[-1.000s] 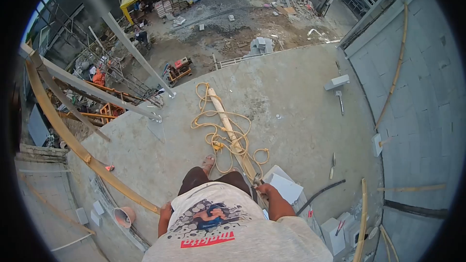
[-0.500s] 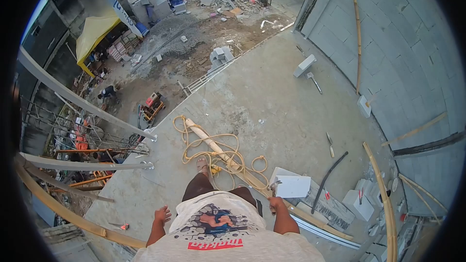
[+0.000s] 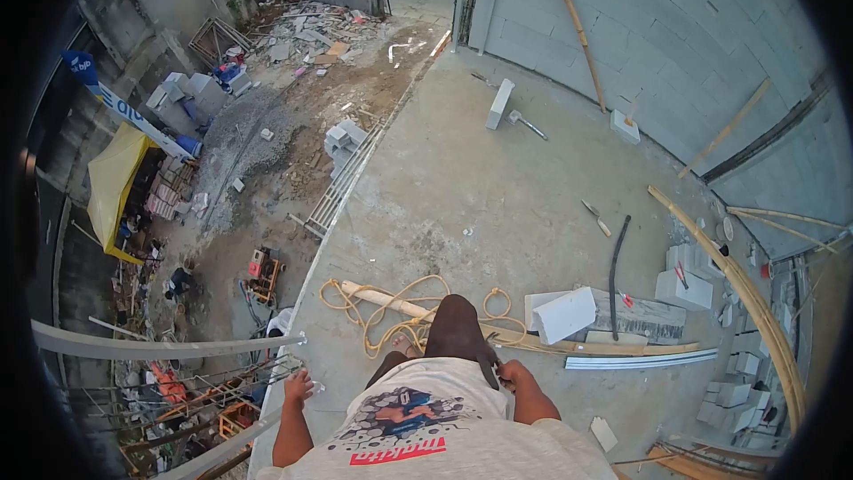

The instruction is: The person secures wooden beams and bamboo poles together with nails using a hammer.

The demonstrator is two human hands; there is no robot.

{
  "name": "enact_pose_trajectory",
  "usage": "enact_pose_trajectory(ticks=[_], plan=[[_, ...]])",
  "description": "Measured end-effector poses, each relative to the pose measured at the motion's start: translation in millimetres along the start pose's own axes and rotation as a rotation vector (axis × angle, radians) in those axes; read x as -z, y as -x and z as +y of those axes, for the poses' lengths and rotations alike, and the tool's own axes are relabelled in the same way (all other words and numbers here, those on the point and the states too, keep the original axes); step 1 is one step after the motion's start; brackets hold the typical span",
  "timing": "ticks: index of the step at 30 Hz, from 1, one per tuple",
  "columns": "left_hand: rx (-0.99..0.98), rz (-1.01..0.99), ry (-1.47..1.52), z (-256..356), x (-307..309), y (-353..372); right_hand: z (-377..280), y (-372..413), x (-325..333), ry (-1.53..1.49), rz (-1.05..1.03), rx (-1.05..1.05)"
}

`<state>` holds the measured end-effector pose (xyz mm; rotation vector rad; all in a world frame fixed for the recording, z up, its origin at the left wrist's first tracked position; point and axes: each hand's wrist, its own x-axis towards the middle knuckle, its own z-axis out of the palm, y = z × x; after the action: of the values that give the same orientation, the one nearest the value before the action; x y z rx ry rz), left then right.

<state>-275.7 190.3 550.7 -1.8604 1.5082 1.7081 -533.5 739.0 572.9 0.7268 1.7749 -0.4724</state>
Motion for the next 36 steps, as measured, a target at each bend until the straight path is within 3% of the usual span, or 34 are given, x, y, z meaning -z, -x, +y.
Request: enact_pose_trajectory(ticks=[2, 3, 6, 10, 11, 12, 13, 14, 15, 16, 18, 19, 21, 22, 23, 24, 25, 28, 33, 35, 36], plan=[[-0.042, 0.013, 0.020, 28, 0, -15, 6, -32, -14, 0.351, -0.044, 0.293], [-0.056, 0.012, 0.018, 40, -5, -16, -8, 1, -11, 0.322, -0.032, 0.332], [-0.069, -0.023, -0.050, 73, -34, -19, 2, -64, -35, 0.069, -0.017, 0.231], [-0.001, -0.086, -0.188, 98, -94, -22, -27, -37, -5, 0.115, -0.028, 0.197], [0.020, -0.094, -0.198, 102, -110, -23, 3, -42, 7, 0.097, -0.003, 0.653], [0.032, -0.101, -0.202, 110, -128, -27, 1, -55, 19, 0.199, 0.026, 0.830], [0.065, -0.097, -0.227, 112, -146, -34, -15, -68, 35, 0.203, -0.059, 0.773], [0.105, -0.095, -0.256, 121, -167, -41, -35, -43, 63, 0.232, -0.037, 0.940], [0.085, -0.104, -0.245, 146, -199, -47, -47, -61, 82, 0.282, -0.024, 0.967], [0.086, -0.152, -0.240, 170, -237, -52, -60, -74, 100, 0.228, -0.009, 0.749], [0.116, -0.231, -0.247, 205, -290, -45, -74, -96, 140, 0.135, 0.191, 1.044], [0.131, -0.260, -0.259, 223, -305, -43, -97, -105, 166, 0.132, 0.190, 1.049], [0.148, -0.326, -0.282, 265, -337, -45, -158, -139, 221, -0.107, -0.158, -0.008], [0.109, -0.270, -0.242, 294, -369, -56, -161, -177, 249, 0.089, -0.206, 0.112], [0.057, -0.371, -0.113, 327, -392, -64, -172, -175, 275, -0.059, -0.162, 0.095], [-0.053, -0.319, -0.126, 355, -420, -69, -187, -176, 303, -0.206, -0.118, 0.075], [-0.161, -0.266, -0.144, 396, -449, -58, -204, -165, 322, -0.404, 0.028, 0.121], [-0.319, -0.366, -0.127, 483, -511, -56, -248, -143, 375, -0.684, 0.212, 0.288], [-0.336, -0.418, -0.335, 557, -577, -82, -294, -120, 409, -0.890, 0.356, 0.311], [-0.248, -0.404, -0.372, 572, -600, -96, -305, -146, 419, -0.916, 0.362, 0.317], [-0.252, -0.406, -0.382, 574, -609, -107, -295, -187, 410, -0.801, 0.372, 0.225]])
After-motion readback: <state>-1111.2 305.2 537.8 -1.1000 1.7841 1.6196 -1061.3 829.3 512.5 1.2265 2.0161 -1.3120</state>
